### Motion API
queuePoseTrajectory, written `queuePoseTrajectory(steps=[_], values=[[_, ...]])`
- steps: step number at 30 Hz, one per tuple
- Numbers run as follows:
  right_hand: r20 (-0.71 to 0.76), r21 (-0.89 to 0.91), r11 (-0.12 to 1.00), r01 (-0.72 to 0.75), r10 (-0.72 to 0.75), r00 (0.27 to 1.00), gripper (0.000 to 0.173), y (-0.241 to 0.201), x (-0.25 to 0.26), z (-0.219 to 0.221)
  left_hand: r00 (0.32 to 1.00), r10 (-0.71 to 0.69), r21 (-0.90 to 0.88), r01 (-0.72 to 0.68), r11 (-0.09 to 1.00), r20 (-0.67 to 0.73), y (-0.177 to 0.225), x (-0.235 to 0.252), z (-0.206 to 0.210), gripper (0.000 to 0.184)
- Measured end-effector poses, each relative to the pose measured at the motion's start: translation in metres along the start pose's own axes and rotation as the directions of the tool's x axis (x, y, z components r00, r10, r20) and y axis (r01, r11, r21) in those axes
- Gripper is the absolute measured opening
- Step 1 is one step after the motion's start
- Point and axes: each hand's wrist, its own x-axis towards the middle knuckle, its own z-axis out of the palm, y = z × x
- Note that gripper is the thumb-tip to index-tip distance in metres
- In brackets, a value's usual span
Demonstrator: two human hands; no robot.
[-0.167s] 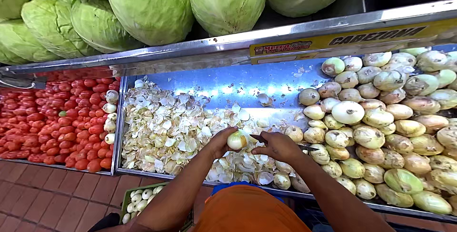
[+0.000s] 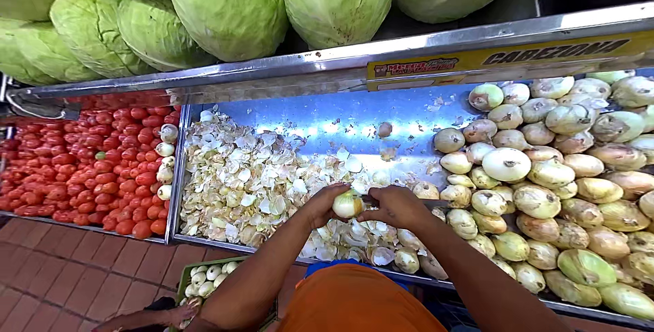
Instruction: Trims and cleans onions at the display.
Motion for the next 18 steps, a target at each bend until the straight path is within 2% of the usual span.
queuePoseTrajectory(steps=[3, 6, 10, 12, 13, 14, 16, 17, 18], values=[[-0.067, -0.131, 0.987, 0.094, -0.103, 0.992, 0.074, -0.003, -0.003, 0.007, 0.987, -0.103, -0.219, 0.073, 0.973, -0.127, 0.0, 0.0, 0.005, 0.055], [-0.045, -0.21, 0.966, 0.151, -0.164, 0.985, 0.069, -0.016, -0.008, 0.017, 0.963, -0.145, -0.465, 0.023, 0.885, -0.228, -0.005, 0.003, 0.009, 0.051], [0.073, -0.17, 0.922, 0.347, -0.34, 0.938, 0.07, -0.037, -0.024, 0.03, 0.934, -0.178, -0.585, -0.039, 0.81, -0.309, -0.006, 0.014, 0.015, 0.05], [-0.045, -0.121, 0.917, 0.38, -0.387, 0.921, 0.065, -0.04, -0.033, 0.033, 0.937, -0.162, -0.586, -0.053, 0.809, -0.309, -0.005, 0.015, 0.011, 0.051], [-0.11, -0.05, 0.951, 0.304, -0.308, 0.945, 0.058, -0.038, -0.036, 0.028, 0.951, -0.129, -0.578, -0.059, 0.814, -0.28, -0.004, 0.015, 0.007, 0.054], [-0.137, 0.034, 0.987, 0.155, -0.149, 0.979, 0.051, -0.034, -0.036, 0.02, 0.964, -0.088, -0.567, -0.074, 0.82, -0.252, -0.002, 0.012, 0.005, 0.056], [-0.104, 0.113, 0.979, -0.169, 0.181, 0.978, 0.048, -0.018, -0.029, 0.01, 0.985, -0.038, -0.563, -0.064, 0.824, -0.168, 0.004, 0.001, 0.001, 0.065], [-0.116, 0.115, 0.964, -0.239, 0.252, 0.961, 0.05, -0.01, -0.027, 0.009, 0.992, -0.023, -0.562, -0.053, 0.825, -0.128, 0.006, -0.005, -0.001, 0.066], [-0.149, 0.118, 0.964, -0.24, 0.256, 0.955, 0.051, -0.004, -0.026, 0.009, 0.995, -0.013, -0.559, -0.042, 0.828, -0.094, 0.009, -0.011, -0.003, 0.065]])
